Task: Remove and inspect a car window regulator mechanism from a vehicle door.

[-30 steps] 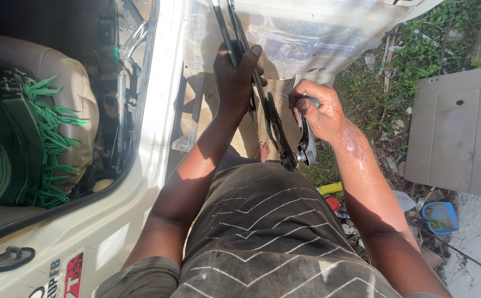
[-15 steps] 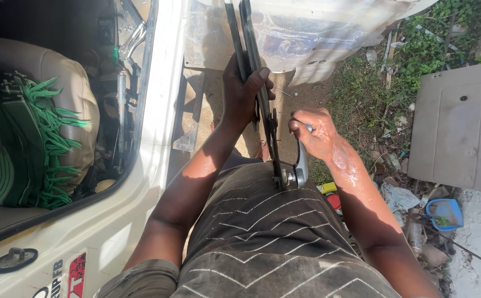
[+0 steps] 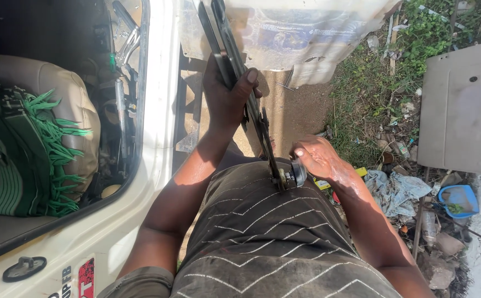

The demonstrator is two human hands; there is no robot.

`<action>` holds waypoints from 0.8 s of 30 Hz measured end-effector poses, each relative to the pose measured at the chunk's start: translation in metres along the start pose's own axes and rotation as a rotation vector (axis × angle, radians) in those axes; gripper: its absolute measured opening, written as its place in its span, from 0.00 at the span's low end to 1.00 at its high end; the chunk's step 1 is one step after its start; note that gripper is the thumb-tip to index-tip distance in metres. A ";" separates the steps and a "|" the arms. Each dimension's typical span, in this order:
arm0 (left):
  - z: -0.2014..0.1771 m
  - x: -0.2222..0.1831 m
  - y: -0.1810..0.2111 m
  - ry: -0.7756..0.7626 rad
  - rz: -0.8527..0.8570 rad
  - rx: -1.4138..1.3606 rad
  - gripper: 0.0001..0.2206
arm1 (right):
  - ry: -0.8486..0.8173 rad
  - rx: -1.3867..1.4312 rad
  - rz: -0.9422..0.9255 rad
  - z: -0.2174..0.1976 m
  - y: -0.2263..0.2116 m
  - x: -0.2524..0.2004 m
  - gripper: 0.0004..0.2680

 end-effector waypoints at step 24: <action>-0.015 0.013 -0.015 0.077 0.040 0.058 0.17 | 0.271 -0.164 -0.334 -0.079 -0.125 -0.045 0.22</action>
Point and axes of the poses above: each hand's wrist, its own x-axis towards the middle knuckle, its own z-axis out of the palm, y = z × x, the point moved 8 cm from there along x, towards the middle knuckle, and after that the axes turned 11 degrees about -x, right-handed, at the moved point
